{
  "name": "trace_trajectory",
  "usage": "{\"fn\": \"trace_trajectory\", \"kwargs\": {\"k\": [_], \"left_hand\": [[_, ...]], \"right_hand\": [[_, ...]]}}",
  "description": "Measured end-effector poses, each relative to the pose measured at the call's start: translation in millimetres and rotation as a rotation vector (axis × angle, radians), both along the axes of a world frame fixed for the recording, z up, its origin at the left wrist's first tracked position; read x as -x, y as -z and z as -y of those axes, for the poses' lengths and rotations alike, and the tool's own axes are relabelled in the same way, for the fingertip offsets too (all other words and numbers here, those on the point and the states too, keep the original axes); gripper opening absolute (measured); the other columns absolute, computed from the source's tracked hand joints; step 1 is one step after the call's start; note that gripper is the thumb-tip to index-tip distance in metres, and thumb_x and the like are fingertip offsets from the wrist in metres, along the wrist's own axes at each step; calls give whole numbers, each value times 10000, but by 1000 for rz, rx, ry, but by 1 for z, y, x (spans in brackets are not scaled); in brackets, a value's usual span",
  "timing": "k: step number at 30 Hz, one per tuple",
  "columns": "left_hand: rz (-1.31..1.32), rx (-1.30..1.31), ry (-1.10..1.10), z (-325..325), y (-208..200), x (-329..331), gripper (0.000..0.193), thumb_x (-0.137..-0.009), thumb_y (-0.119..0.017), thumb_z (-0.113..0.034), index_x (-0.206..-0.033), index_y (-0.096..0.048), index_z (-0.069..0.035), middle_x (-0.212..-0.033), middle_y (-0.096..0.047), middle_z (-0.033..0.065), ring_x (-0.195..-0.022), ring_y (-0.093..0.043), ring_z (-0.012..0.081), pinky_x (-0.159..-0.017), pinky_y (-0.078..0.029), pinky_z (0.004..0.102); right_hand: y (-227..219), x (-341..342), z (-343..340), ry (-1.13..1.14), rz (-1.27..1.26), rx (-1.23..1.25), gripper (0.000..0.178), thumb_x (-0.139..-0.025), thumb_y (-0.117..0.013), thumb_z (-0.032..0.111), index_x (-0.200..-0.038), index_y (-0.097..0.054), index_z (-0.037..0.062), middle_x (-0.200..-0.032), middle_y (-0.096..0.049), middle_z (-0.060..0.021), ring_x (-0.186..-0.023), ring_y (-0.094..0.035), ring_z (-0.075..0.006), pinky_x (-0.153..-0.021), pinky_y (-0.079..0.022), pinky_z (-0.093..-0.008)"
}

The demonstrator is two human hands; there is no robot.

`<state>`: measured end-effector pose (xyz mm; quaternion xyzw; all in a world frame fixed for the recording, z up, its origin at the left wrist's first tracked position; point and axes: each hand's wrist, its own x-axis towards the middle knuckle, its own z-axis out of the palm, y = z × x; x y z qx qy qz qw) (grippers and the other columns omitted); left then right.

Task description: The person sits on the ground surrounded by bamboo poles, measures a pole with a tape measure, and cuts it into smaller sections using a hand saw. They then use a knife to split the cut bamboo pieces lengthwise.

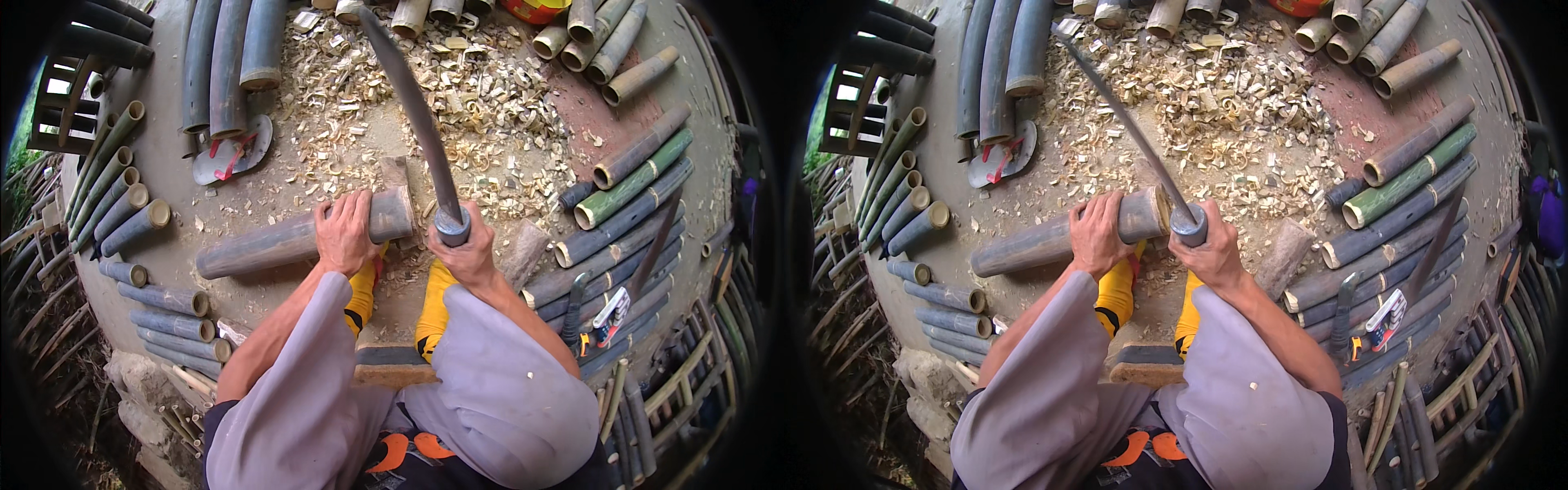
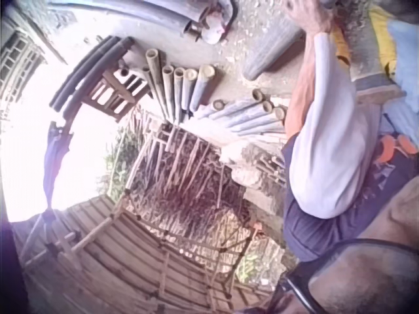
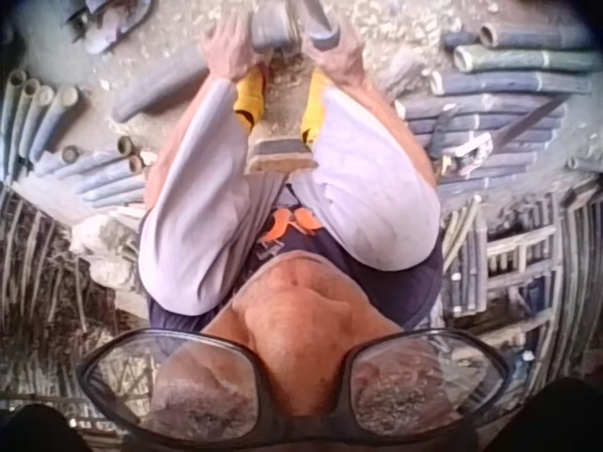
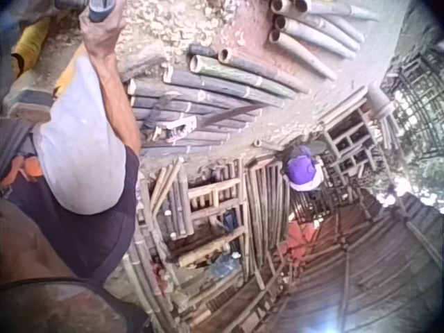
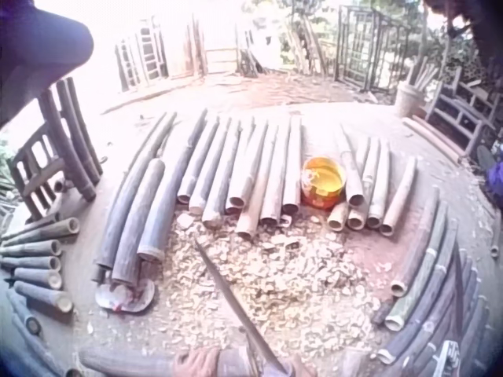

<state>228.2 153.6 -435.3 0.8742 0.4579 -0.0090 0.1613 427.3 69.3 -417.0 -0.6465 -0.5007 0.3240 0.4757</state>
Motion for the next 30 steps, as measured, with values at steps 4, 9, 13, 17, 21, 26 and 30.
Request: {"fn": "trace_trajectory", "kwargs": {"k": [4,9,13,17,21,26,30], "left_hand": [[38,-110,-14,9,7,1,855,-496,-843,-257,-1263,-498,-100,-1214,-586,55,-1159,-542,213,-995,-328,418],[38,-248,-39,22,22,5,876,-497,-836,-222,-1295,-495,-107,-1237,-568,41,-1189,-513,195,-1006,-313,436],[96,-217,-58,22,19,1,873,-483,-832,-211,-1286,-505,-103,-1237,-571,41,-1181,-516,201,-1007,-311,439],[65,-273,-34,20,19,1,810,-523,-823,-242,-1262,-523,-100,-1204,-590,45,-1162,-537,202,-1004,-317,423],[52,-302,-60,24,22,3,799,-538,-822,-264,-1261,-524,-99,-1186,-599,44,-1152,-546,195,-1000,-320,410],[39,-318,-29,21,21,-2,810,-534,-823,-266,-1267,-524,-96,-1185,-600,46,-1152,-545,194,-1000,-318,406],[36,-407,-30,25,29,6,808,-532,-824,-256,-1267,-530,-94,-1201,-596,49,-1157,-542,192,-1000,-316,405]], "right_hand": [[51,-20,-1,-254,129,627,330,-757,-679,49,-1032,-510,-21,-735,-643,-213,-631,-677,-280,-532,-562,-364],[4,-3,1,-109,41,280,309,-764,-677,50,-1018,-520,-31,-736,-637,-175,-635,-683,-234,-557,-564,-331],[18,0,10,-66,77,211,304,-767,-673,38,-1022,-524,-31,-751,-643,-166,-637,-680,-236,-548,-550,-325],[45,-26,2,-226,113,590,334,-757,-676,90,-1034,-537,-33,-730,-649,-195,-659,-684,-282,-564,-554,-355],[1,-7,1,-93,19,302,297,-756,-687,104,-993,-551,-11,-736,-665,-148,-645,-682,-266,-594,-573,-348],[45,-19,2,-194,37,513,290,-754,-697,99,-976,-543,-7,-785,-671,-150,-648,-681,-254,-585,-571,-342],[22,-21,-6,-224,97,578,313,-739,-705,118,-977,-550,-15,-775,-665,-156,-665,-678,-240,-607,-560,-353]]}}
